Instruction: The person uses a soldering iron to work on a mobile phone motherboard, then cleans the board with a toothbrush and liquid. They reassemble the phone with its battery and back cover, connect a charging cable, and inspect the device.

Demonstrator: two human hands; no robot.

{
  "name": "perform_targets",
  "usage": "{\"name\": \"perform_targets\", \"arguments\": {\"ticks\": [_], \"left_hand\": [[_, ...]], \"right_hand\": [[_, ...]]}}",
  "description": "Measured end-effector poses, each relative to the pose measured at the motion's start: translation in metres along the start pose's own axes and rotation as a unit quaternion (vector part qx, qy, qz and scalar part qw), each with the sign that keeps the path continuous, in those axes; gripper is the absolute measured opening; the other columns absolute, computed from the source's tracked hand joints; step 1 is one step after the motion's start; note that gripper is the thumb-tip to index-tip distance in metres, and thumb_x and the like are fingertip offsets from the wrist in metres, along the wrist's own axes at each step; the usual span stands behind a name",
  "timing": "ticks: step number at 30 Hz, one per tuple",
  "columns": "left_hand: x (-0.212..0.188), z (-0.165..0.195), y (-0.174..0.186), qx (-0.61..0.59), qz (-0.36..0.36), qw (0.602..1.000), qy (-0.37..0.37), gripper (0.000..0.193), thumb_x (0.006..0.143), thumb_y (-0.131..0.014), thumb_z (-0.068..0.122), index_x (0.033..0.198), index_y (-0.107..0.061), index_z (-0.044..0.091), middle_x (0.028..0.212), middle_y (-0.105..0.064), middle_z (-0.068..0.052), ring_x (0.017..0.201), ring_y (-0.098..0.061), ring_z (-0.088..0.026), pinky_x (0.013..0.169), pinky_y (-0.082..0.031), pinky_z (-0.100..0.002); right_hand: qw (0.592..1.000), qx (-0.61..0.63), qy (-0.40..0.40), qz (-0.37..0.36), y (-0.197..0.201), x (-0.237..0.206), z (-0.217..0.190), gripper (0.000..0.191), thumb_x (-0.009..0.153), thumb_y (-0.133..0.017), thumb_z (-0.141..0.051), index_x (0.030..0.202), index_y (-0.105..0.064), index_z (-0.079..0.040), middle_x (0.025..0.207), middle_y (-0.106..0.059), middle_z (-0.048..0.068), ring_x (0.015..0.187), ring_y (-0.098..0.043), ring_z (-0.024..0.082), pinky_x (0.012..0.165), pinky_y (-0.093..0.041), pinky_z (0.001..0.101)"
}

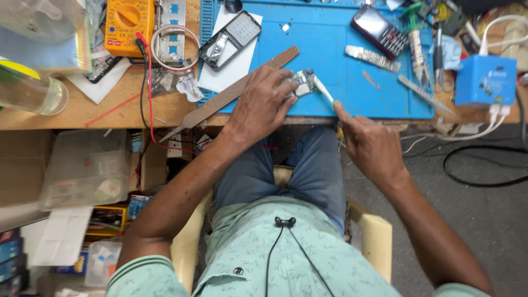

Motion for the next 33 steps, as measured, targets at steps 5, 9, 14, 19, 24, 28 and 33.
{"name": "perform_targets", "arguments": {"ticks": [5, 9, 14, 19, 24, 28, 33], "left_hand": [[0.007, -0.003, 0.0, -0.006, 0.01, 1.0, 0.004, 0.025, 0.094, -0.075, 0.015, 0.115, -0.073, 0.002, 0.127, -0.065, -0.015, 0.122, -0.056, -0.033, 0.107, -0.047, -0.048], [0.014, -0.005, 0.0, -0.004, 0.015, 1.0, 0.003, 0.027, 0.094, -0.074, 0.014, 0.117, -0.073, 0.001, 0.125, -0.066, -0.015, 0.12, -0.057, -0.033, 0.106, -0.048, -0.048], [0.015, -0.01, -0.001, -0.002, 0.001, 1.0, 0.004, 0.026, 0.094, -0.075, 0.015, 0.115, -0.073, 0.001, 0.125, -0.066, -0.015, 0.122, -0.057, -0.033, 0.107, -0.048, -0.047], [0.015, -0.011, -0.002, -0.017, 0.0, 1.0, 0.014, 0.026, 0.095, -0.074, 0.013, 0.117, -0.073, 0.0, 0.126, -0.066, -0.016, 0.122, -0.058, -0.033, 0.108, -0.049, -0.047], [0.021, -0.009, 0.003, -0.009, 0.014, 1.0, 0.007, 0.028, 0.092, -0.075, 0.013, 0.117, -0.072, 0.001, 0.126, -0.065, -0.016, 0.123, -0.057, -0.034, 0.107, -0.048, -0.047], [0.018, -0.005, 0.002, -0.033, 0.012, 0.999, 0.018, 0.028, 0.092, -0.075, 0.012, 0.117, -0.071, 0.001, 0.126, -0.066, -0.015, 0.122, -0.058, -0.033, 0.107, -0.049, -0.047], [0.01, 0.008, 0.003, -0.008, 0.006, 1.0, -0.002, 0.035, 0.09, -0.075, 0.012, 0.123, -0.067, 0.001, 0.128, -0.066, -0.014, 0.125, -0.057, -0.035, 0.109, -0.047, -0.047]], "right_hand": [[1.0, -0.025, 0.003, -0.002, -0.009, 0.006, 0.01, 0.044, 0.107, -0.062, -0.023, 0.15, -0.056, -0.026, 0.069, -0.064, 0.009, 0.048, -0.061, 0.026, 0.044, -0.047, 0.0427], [0.995, 0.003, 0.072, 0.067, 0.009, 0.015, 0.002, 0.048, 0.102, -0.065, -0.019, 0.149, -0.057, -0.028, 0.076, -0.064, 0.008, 0.056, -0.061, 0.028, 0.051, -0.048, 0.0437], [0.996, 0.031, 0.066, 0.05, 0.012, 0.021, 0.008, 0.051, 0.101, -0.064, -0.016, 0.149, -0.054, -0.029, 0.072, -0.059, 0.007, 0.053, -0.059, 0.026, 0.052, -0.047, 0.0445], [0.996, -0.008, 0.086, 0.035, 0.005, 0.021, 0.011, 0.056, 0.102, -0.064, -0.016, 0.155, -0.051, -0.026, 0.073, -0.059, 0.009, 0.054, -0.058, 0.03, 0.048, -0.045, 0.0446], [0.996, -0.009, 0.083, 0.035, 0.002, 0.029, 0.01, 0.051, 0.101, -0.063, -0.017, 0.15, -0.054, -0.026, 0.073, -0.063, 0.009, 0.055, -0.061, 0.031, 0.049, -0.047, 0.0456], [0.998, 0.054, 0.039, 0.016, 0.02, 0.021, 0.016, 0.045, 0.098, -0.066, -0.017, 0.143, -0.063, -0.025, 0.085, -0.071, 0.012, 0.064, -0.067, 0.032, 0.056, -0.052, 0.0448], [0.991, 0.113, -0.073, 0.006, 0.031, 0.035, 0.051, 0.044, 0.102, -0.063, -0.014, 0.146, -0.062, -0.02, 0.095, -0.072, 0.02, 0.072, -0.071, 0.034, 0.066, -0.054, 0.0455]]}}
Point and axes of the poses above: each hand's wrist, its own x-axis towards the middle knuckle, its own y-axis out of the back of the hand, z = x × y, the point moved 9 cm from there along x, towards the middle knuckle
